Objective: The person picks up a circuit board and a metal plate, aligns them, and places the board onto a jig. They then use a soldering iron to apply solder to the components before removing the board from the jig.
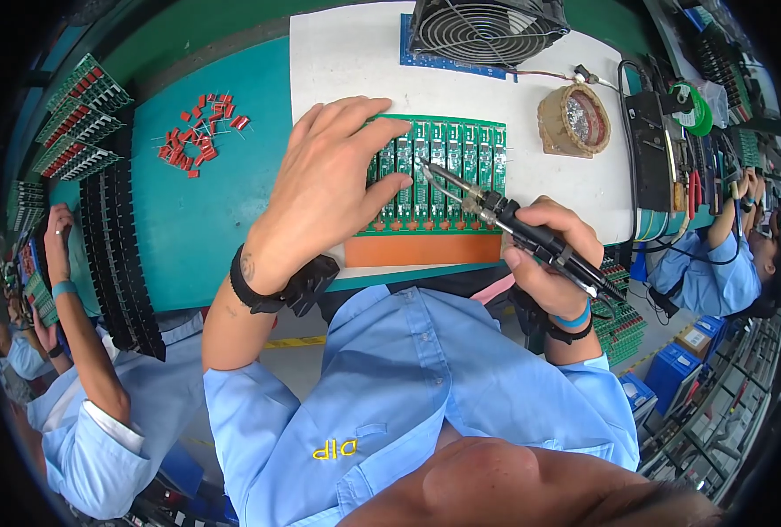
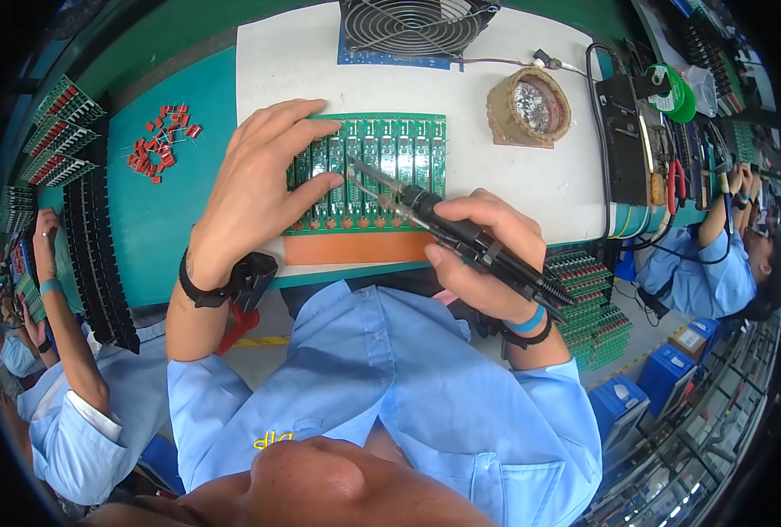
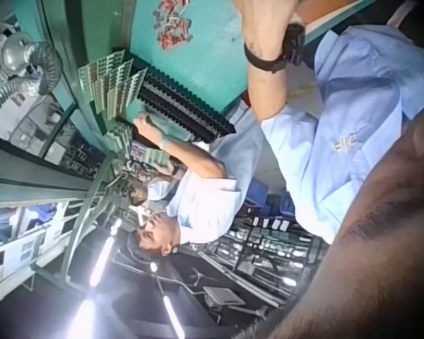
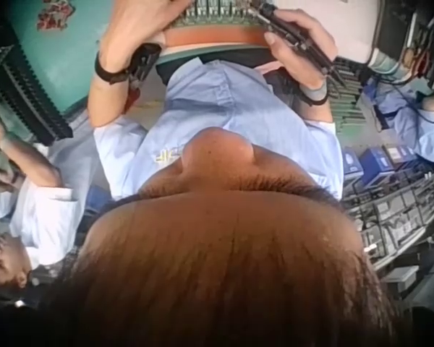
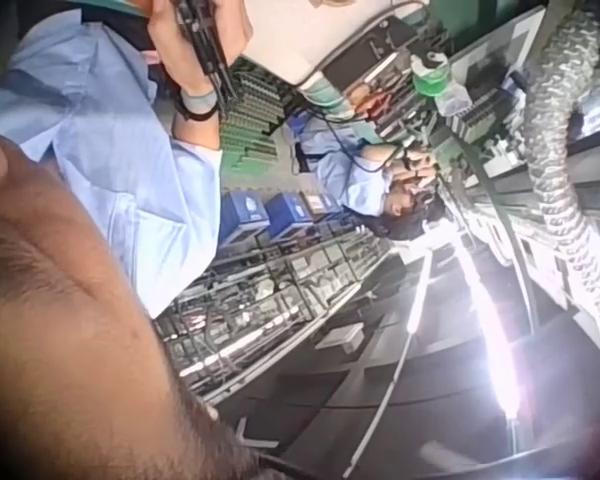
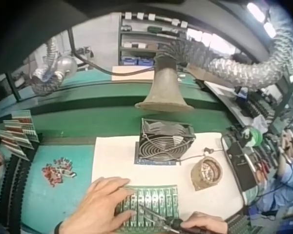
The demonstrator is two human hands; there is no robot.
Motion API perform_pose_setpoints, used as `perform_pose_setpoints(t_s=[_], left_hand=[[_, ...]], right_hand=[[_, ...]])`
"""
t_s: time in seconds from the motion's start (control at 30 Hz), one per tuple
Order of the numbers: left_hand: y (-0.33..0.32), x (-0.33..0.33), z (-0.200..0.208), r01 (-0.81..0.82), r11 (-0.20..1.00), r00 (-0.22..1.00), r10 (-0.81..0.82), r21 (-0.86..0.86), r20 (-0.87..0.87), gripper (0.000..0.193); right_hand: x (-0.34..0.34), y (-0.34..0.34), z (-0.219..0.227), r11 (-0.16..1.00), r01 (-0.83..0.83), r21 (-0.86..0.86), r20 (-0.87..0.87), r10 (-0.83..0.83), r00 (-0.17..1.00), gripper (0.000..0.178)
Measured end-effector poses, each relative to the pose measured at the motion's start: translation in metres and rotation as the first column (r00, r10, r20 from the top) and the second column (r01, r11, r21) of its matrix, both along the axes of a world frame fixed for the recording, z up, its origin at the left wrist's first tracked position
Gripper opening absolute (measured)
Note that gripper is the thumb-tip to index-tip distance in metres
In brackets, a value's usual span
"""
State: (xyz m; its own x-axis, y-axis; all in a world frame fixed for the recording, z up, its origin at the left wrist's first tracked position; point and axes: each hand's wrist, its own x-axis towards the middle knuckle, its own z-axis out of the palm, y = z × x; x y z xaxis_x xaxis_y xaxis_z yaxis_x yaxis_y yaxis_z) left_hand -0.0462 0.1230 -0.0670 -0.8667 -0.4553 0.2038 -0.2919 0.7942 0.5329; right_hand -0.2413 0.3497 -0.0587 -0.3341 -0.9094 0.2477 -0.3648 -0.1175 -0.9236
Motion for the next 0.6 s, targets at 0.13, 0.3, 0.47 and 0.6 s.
perform_pose_setpoints(t_s=[0.13, 0.3, 0.47, 0.6], left_hand=[[-0.001, 0.001, 0.002, 0.009, 1.0, 1.0, -0.009, 0.0, -0.018, 0.05], [-0.005, 0.007, 0.008, 0.009, 1.0, 1.0, -0.009, 0.0, 0.008, 0.051], [-0.005, 0.01, 0.007, 0.007, 1.0, 0.999, -0.007, -0.003, 0.047, 0.051], [-0.005, 0.01, 0.004, -0.009, 1.0, 1.0, 0.009, 0.0, 0.008, 0.05]], right_hand=[[0.001, -0.002, 0.0, 0.999, -0.048, -0.011, -0.021, 0.048, 0.999, 0.039], [0.004, -0.012, -0.006, 0.999, -0.04, 0.009, -0.01, 0.04, 0.999, 0.039], [0.002, -0.016, -0.01, 0.998, -0.059, 0.031, -0.02, 0.059, 0.998, 0.039], [0.001, -0.019, -0.012, 0.997, -0.067, 0.048, -0.009, 0.067, 0.998, 0.038]])
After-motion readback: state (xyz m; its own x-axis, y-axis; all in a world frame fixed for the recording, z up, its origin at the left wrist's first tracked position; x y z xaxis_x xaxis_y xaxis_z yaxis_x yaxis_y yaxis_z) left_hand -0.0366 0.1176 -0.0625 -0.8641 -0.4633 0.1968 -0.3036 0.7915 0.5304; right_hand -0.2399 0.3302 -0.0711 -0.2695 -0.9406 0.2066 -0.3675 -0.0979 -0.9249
